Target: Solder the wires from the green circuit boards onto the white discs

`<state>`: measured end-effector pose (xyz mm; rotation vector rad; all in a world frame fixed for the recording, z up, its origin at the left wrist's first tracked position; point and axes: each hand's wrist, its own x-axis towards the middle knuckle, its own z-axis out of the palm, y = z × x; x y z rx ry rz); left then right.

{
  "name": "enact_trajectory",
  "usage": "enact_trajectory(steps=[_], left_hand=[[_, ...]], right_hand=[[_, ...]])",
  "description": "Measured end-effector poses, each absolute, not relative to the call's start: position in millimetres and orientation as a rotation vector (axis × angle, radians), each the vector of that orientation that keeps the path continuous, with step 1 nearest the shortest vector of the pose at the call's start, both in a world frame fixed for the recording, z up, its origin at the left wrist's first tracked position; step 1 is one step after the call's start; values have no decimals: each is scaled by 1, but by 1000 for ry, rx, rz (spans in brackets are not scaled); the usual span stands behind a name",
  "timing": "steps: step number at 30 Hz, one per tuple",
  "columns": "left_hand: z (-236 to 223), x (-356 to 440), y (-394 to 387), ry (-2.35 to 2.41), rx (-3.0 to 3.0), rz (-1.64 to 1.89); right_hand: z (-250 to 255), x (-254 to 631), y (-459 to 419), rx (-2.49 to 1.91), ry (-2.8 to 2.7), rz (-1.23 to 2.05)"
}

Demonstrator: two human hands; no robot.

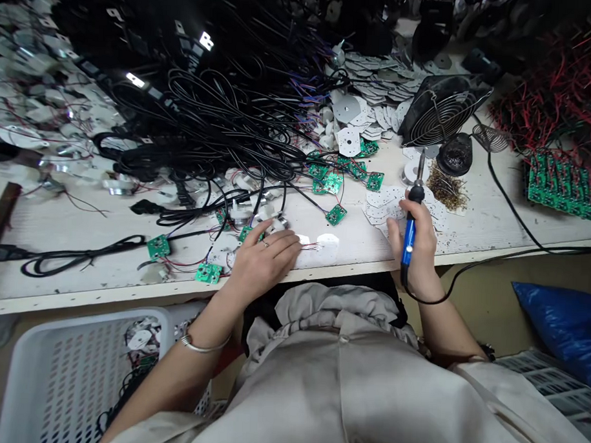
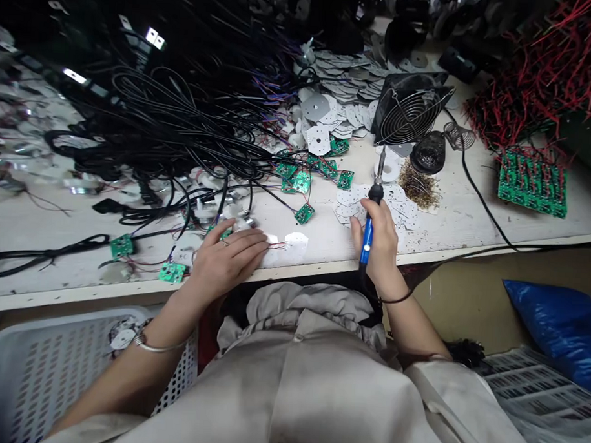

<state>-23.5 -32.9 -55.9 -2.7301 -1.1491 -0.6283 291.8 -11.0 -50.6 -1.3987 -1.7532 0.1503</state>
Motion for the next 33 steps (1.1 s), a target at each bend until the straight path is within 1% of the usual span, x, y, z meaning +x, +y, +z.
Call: enact_trajectory(steps=[7, 11, 16, 20, 23, 26, 28, 33], left_hand=[[-54, -34, -43, -1237, -2684, -583], [-52, -31, -48, -1325, -2670, -566], [-43, -21, -50, -1335, -2650, -627], [-35, 8, -41, -1504, -2562, -820], [-33, 42, -21, -1665, -2525, -810], [-34, 73, 4, -1850, -2583, -697], [-36, 86, 18, -1943, -2634, -683], [-40, 82, 24, -2028, -2700, -888]], right_hand=[[-46, 275, 22, -1733, -2004, 84], [-47, 271, 31, -1790, -2018, 97], [-51, 276, 32, -1729, -1962, 121], [-49, 284, 22, -1612, -1914, 111], [-46, 285, 1, -1470, -1884, 102], [-49, 281, -23, -1350, -1893, 207], [-55, 278, -33, -1308, -1929, 304], [-68, 274, -38, -1299, -2049, 430]])
